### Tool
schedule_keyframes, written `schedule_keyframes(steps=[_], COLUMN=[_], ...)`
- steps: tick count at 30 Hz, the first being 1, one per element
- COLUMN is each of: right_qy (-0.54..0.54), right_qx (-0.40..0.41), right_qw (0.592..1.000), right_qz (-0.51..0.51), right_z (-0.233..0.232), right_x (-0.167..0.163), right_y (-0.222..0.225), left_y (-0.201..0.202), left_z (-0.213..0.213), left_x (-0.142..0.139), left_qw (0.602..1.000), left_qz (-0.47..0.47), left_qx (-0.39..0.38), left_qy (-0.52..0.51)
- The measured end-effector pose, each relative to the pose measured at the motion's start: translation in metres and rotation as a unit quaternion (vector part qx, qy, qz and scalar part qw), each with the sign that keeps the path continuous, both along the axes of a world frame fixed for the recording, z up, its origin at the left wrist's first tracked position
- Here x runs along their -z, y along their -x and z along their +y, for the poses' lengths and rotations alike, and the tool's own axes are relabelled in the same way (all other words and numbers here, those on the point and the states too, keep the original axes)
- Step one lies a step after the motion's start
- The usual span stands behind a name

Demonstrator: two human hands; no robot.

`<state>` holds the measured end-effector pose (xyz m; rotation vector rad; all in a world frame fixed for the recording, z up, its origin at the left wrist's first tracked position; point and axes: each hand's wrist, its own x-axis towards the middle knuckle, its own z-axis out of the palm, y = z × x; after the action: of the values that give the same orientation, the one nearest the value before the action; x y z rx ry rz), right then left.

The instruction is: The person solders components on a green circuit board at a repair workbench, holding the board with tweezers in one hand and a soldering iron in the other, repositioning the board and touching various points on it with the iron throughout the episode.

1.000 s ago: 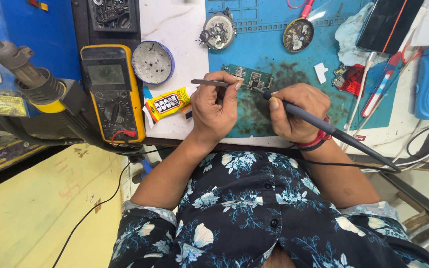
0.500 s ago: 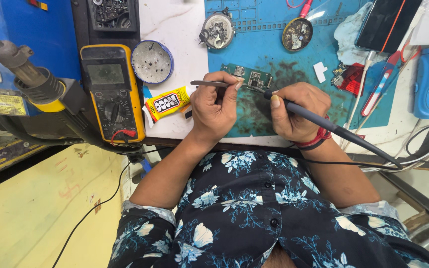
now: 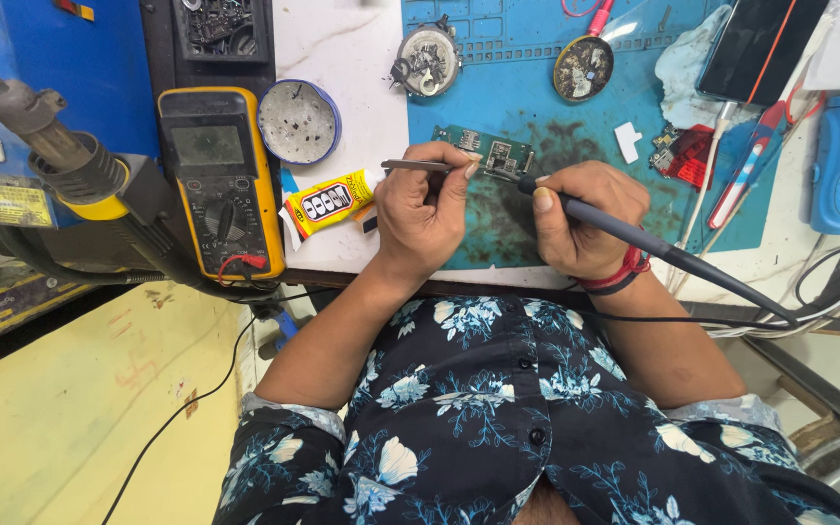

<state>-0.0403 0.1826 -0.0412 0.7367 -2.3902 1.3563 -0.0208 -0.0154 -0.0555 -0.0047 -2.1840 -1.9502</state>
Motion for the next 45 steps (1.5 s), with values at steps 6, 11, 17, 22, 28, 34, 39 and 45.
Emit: schedule_keyframes(steps=[6, 11, 17, 22, 28, 34, 39, 45], right_qy=[-0.007, -0.012, -0.014, -0.014, -0.011, -0.010, -0.015, -0.042], right_qx=[0.010, 0.006, 0.004, 0.002, 0.001, 0.000, 0.000, -0.001], right_qw=[1.000, 1.000, 1.000, 1.000, 1.000, 1.000, 1.000, 0.999], right_qz=[-0.003, 0.002, 0.001, 0.001, 0.002, 0.006, 0.011, 0.028], right_z=[0.0005, 0.0007, 0.0004, 0.0006, -0.0002, -0.0005, -0.0001, -0.0003], right_x=[-0.0003, -0.0011, 0.0001, 0.0010, 0.0000, 0.0001, 0.0002, -0.0022], right_y=[-0.0006, -0.0005, -0.0004, -0.0004, 0.0002, 0.0008, 0.0007, -0.0005], left_y=[-0.0005, -0.0005, -0.0009, -0.0010, -0.0003, -0.0002, -0.0006, -0.0005], left_z=[0.0002, 0.0008, 0.0008, 0.0010, -0.0001, 0.0011, 0.0014, 0.0013], left_x=[0.0002, 0.0007, 0.0018, 0.0028, 0.0029, 0.0035, 0.0036, 0.0031], left_qw=[1.000, 1.000, 1.000, 1.000, 1.000, 1.000, 1.000, 1.000], left_qz=[0.007, -0.003, 0.004, -0.003, 0.005, 0.001, -0.001, -0.002], left_qx=[0.003, -0.005, -0.009, -0.008, -0.003, -0.007, -0.007, -0.007], left_qy=[-0.004, -0.007, 0.009, 0.004, 0.004, 0.005, 0.003, 0.006])
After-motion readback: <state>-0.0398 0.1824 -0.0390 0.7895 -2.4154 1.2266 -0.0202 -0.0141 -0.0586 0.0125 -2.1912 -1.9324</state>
